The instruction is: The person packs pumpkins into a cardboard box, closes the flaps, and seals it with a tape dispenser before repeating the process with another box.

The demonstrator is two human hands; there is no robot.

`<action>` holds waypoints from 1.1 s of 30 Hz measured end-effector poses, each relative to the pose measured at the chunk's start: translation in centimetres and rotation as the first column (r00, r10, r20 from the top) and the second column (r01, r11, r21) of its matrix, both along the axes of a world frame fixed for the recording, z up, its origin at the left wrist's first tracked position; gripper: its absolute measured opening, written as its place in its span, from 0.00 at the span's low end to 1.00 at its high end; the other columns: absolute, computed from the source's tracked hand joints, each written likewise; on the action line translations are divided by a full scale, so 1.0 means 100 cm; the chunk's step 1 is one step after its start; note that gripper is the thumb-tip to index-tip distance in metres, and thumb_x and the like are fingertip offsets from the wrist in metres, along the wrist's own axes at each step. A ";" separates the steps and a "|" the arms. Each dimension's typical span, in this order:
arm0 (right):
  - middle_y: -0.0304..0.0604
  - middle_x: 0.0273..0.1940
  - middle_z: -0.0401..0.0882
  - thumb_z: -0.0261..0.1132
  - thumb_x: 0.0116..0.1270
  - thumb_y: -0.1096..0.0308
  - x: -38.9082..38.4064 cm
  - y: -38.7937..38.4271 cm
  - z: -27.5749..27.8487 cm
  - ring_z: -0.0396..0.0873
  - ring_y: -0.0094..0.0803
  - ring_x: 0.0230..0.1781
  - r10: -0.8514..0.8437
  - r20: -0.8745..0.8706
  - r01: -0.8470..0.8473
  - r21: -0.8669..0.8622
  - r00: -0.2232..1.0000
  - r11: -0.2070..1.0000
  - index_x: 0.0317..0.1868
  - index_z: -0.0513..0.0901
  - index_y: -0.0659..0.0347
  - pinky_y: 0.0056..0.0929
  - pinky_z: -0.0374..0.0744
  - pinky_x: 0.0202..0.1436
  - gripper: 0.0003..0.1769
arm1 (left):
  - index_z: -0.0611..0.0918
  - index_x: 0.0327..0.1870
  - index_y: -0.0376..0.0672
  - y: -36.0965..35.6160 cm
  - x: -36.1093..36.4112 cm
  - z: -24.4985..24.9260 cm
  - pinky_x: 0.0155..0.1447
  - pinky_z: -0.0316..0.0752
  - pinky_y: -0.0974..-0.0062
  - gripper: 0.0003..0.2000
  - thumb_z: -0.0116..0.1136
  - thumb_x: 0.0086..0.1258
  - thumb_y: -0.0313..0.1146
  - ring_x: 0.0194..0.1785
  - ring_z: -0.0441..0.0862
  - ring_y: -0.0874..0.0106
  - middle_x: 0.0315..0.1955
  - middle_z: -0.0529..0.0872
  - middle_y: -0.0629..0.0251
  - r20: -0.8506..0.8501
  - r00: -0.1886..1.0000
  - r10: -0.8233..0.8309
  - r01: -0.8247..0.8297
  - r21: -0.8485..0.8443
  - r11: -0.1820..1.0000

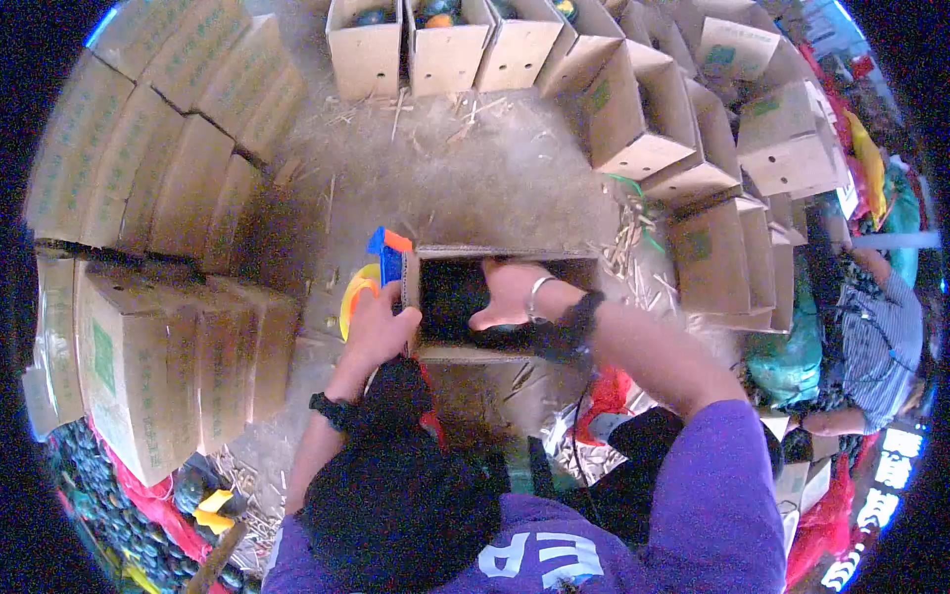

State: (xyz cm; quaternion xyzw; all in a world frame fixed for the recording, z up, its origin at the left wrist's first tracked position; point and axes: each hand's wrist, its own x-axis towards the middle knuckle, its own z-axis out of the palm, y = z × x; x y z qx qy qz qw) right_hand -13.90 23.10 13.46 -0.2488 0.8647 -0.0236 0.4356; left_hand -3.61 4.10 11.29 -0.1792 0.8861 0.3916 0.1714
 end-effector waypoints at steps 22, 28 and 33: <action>0.55 0.30 0.80 0.59 0.56 0.43 0.015 -0.004 0.000 0.79 0.50 0.36 0.170 -0.280 -0.195 -0.066 0.945 0.978 0.41 0.80 0.63 0.42 0.77 0.41 0.28 | 0.75 0.53 0.45 0.003 -0.004 0.007 0.57 0.66 0.61 0.26 0.53 0.51 0.43 0.51 0.72 0.50 0.43 0.74 0.40 0.018 1.000 -0.013 0.013 0.000 1.000; 0.56 0.30 0.79 0.55 0.60 0.43 0.002 -0.003 0.027 0.79 0.50 0.35 0.177 -0.083 -0.172 0.067 0.981 0.983 0.28 0.81 0.68 0.42 0.75 0.41 0.31 | 0.75 0.54 0.40 -0.008 -0.004 -0.003 0.57 0.67 0.67 0.27 0.55 0.55 0.46 0.52 0.74 0.56 0.44 0.77 0.45 0.033 0.995 -0.093 0.087 0.158 0.984; 0.51 0.31 0.79 0.52 0.63 0.58 0.025 0.099 0.070 0.78 0.48 0.33 -0.449 -0.465 0.405 -0.198 0.763 0.893 0.35 0.80 0.58 0.44 0.75 0.38 0.14 | 0.74 0.54 0.34 -0.040 -0.003 -0.031 0.56 0.68 0.74 0.30 0.58 0.58 0.52 0.52 0.76 0.67 0.46 0.80 0.52 -0.028 0.995 -0.094 0.094 0.543 0.834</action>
